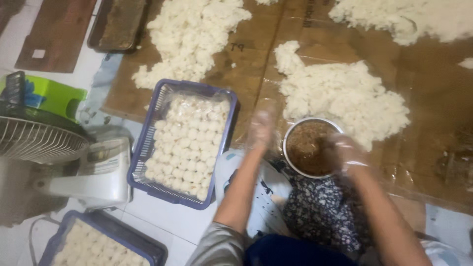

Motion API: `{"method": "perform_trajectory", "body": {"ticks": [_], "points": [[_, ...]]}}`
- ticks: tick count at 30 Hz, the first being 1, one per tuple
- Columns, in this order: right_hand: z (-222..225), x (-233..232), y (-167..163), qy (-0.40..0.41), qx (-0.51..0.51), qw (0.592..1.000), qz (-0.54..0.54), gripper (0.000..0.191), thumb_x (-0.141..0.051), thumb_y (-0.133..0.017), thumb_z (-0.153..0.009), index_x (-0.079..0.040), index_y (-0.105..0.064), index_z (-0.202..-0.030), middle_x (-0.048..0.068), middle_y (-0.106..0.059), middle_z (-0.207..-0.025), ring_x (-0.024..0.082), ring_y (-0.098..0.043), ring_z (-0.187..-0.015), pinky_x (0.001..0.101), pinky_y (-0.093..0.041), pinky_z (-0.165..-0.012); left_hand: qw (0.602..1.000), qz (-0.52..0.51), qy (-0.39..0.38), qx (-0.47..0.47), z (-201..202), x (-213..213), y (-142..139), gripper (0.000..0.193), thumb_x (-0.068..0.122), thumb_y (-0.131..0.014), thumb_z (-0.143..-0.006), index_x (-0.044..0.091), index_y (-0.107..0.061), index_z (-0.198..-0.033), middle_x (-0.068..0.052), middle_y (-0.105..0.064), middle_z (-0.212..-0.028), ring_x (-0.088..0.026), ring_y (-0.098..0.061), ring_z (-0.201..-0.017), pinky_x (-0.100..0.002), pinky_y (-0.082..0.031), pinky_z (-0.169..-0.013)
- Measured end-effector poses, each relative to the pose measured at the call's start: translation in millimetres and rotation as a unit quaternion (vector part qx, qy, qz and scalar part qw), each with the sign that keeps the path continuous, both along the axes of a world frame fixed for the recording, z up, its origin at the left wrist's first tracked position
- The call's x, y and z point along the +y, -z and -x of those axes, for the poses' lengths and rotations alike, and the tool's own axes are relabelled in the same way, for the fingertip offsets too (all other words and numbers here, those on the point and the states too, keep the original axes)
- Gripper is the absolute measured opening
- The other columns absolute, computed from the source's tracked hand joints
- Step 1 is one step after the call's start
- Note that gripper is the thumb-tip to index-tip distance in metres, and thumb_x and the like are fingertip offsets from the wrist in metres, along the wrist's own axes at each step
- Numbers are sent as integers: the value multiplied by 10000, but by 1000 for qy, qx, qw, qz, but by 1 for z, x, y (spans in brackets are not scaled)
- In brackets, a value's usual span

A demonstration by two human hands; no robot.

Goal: The person, wearing plastic gloves, takes handfuls of a white shredded food material from a pile on the floor, presses it around a brown filling in a bowl to form balls, and places the finished balls one at a time into a perforated plastic basket. The basket gradually fills with formed balls.

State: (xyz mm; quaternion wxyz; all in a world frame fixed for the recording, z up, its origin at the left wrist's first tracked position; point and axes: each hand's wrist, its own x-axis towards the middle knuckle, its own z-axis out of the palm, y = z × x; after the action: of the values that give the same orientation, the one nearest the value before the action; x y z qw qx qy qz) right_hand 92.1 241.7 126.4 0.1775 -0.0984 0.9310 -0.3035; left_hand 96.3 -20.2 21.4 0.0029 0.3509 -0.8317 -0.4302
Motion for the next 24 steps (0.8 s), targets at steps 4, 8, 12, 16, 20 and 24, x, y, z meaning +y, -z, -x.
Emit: {"method": "perform_trajectory", "body": {"ticks": [4, 8, 12, 16, 20, 24], "points": [[-1, 61, -10, 188, -120, 972, -70, 219, -105, -618, -1024, -19, -788, -1132, 271, -791, -1117, 360, -746, -894, 488, -588, -788, 958, 90, -133, 238, -25, -167, -18, 284, 90, -474, -951, 50, -593, -1206, -84, -598, -892, -240, -596, -781, -378, -531, -645], [2, 87, 29, 132, -34, 979, -154, 280, -125, -648, -945, -12, -717, -1192, 250, -744, -1128, 351, -732, -964, 460, -598, -843, 930, 363, -51, -29, -53, -245, -15, 303, 153, -658, -792, 52, -676, -1077, -219, -663, -1030, -377, -643, -986, -447, -517, -877], [6, 78, 84, 94, 47, 972, -210, 407, -191, -683, -895, 35, -633, -1230, 241, -707, -1118, 351, -719, -1034, 444, -609, -904, 942, 302, 30, -139, -57, -254, 3, 302, 238, -634, -879, 57, -707, -1109, -234, -683, -1088, -389, -648, -1044, -463, -504, -928], [15, 76, 107, 79, 109, 945, -300, 511, -365, -646, -926, 44, -621, -1232, 246, -667, -1216, 349, -664, -1157, 462, -574, -955, 931, 297, 82, -195, -42, -252, 4, 338, 302, -645, -893, 61, -729, -1115, -230, -694, -1117, -391, -645, -1073, -473, -497, -942], [20, 70, 116, 73, 129, 927, -346, 484, -293, -607, -902, -48, -596, -1319, 216, -603, -1327, 359, -603, -1194, 472, -541, -945, 925, 362, 68, -90, -22, -221, -10, 379, 365, -656, -908, 65, -750, -1121, -227, -704, -1147, -394, -642, -1103, -483, -489, -957], [27, 73, 121, 95, 73, 949, -291, 446, -245, -646, -854, -93, -600, -1271, 194, -553, -1341, 363, -520, -1247, 477, -502, -940, 937, 289, 27, 195, -8, -140, -44, 350, 397, -756, -930, 86, -721, -1085, -141, -715, -1162, -327, -621, -1185, -425, -482, -1126]]}}
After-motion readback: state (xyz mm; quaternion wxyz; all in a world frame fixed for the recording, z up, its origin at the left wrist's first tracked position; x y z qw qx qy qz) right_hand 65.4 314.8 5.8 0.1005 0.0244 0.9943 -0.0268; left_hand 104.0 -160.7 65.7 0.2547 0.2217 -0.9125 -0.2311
